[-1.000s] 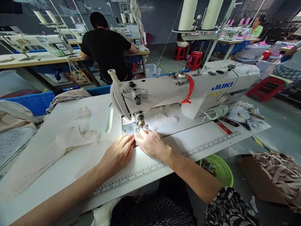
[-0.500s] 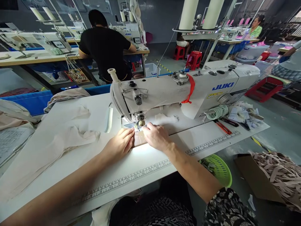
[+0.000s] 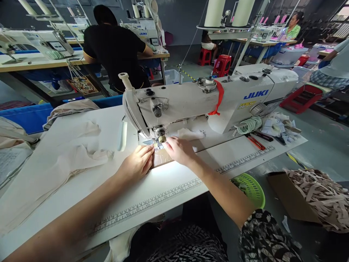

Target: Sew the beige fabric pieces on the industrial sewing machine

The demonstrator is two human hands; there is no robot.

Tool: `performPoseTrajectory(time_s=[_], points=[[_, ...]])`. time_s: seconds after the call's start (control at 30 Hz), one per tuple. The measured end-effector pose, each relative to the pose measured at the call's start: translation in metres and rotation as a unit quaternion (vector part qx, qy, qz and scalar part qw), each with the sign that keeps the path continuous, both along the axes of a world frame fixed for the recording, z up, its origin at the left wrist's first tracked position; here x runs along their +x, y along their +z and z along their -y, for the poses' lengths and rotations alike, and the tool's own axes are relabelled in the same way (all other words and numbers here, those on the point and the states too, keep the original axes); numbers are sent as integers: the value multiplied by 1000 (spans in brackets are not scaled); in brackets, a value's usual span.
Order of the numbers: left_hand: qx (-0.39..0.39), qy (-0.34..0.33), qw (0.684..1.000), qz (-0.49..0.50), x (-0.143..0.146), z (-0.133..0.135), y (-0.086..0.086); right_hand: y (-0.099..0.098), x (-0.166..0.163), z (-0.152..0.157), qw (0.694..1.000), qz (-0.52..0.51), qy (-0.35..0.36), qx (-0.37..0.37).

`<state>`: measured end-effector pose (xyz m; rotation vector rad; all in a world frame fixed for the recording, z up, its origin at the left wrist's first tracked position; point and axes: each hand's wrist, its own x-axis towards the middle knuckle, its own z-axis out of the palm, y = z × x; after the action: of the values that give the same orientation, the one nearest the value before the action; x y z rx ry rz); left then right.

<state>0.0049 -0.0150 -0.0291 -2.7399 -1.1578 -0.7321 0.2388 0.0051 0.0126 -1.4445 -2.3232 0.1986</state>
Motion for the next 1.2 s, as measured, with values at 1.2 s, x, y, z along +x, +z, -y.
performPoseTrajectory(time_s=[1.2], points=[[-209,240,947,-41,-17,6,56,-6,-15,16,991,-87,94,-36]])
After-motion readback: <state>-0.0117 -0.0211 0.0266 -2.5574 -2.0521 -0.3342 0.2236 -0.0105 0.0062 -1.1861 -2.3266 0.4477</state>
